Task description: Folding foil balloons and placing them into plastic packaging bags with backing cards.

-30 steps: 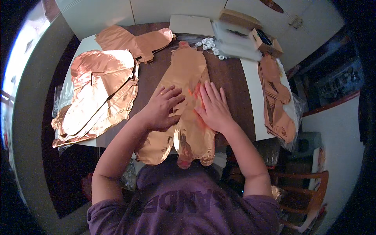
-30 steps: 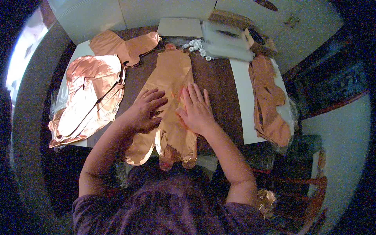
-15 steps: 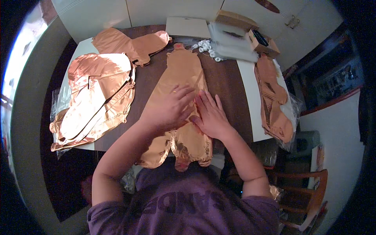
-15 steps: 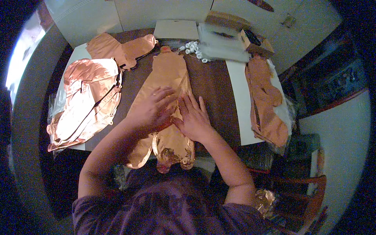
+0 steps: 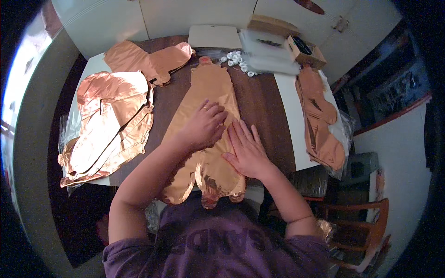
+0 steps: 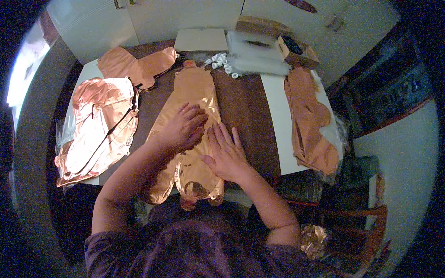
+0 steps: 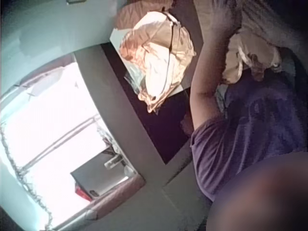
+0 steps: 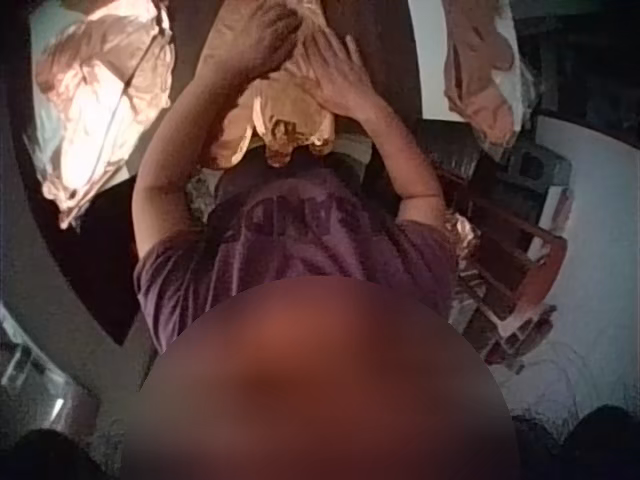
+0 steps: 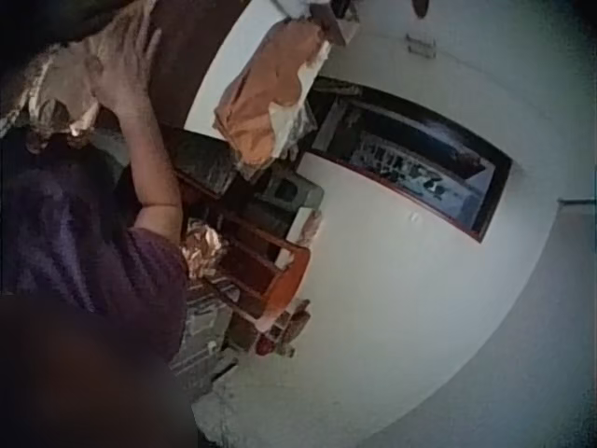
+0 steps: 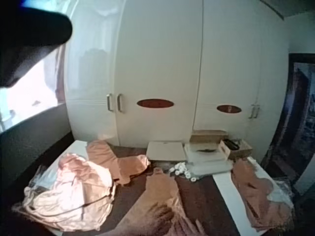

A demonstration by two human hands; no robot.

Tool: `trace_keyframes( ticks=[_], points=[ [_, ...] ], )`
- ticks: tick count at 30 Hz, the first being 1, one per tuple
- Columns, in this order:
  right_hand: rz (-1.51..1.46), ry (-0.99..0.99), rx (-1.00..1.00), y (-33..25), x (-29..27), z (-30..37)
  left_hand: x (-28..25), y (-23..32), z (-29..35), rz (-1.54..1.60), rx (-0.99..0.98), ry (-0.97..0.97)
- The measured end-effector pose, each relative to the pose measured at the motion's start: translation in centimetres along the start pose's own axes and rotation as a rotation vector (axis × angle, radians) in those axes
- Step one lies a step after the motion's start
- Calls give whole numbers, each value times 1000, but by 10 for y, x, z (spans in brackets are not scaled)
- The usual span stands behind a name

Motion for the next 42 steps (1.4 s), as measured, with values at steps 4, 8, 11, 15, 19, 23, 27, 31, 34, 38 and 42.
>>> trace_keyframes(
  ticks=[4,8,11,15,19,23,27,31,34,38,42],
  points=[
    [3,10,5,-2,2,0,6,7,-32,-129,125,33],
    [-23,40,-7,-6,-3,-1,28,-15,-44,-110,59,62],
    [10,-2,-12,-2,1,0,36,-37,-48,-83,-1,121],
    [-9,43,-34,-2,0,2,35,-46,-48,24,34,227],
    [-23,61,-57,-4,-1,2,45,-54,-40,1,98,283],
    [-6,-9,-45,-2,-1,2,27,-48,-44,229,-96,305],
    [-13,-12,-65,-2,1,1,29,-53,-44,245,-129,263],
    [-2,10,-79,-3,1,-1,23,-48,-47,-2,24,311],
    [18,14,-70,-2,3,-1,28,-43,-48,-155,29,166],
    [40,20,-68,-4,3,0,28,-45,-52,-187,-44,53],
    [28,15,-60,-4,2,-1,29,-34,-55,-304,-71,18]
  ],
)
Point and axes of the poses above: each hand's wrist, its own z-axis away from the middle knuckle, its own x-axis out of the palm, y = z × x, the point moved 5 cm from there along -z, towards the middle knuckle, and after that the axes turned 5 degrees about x, right-handed, at the moved point
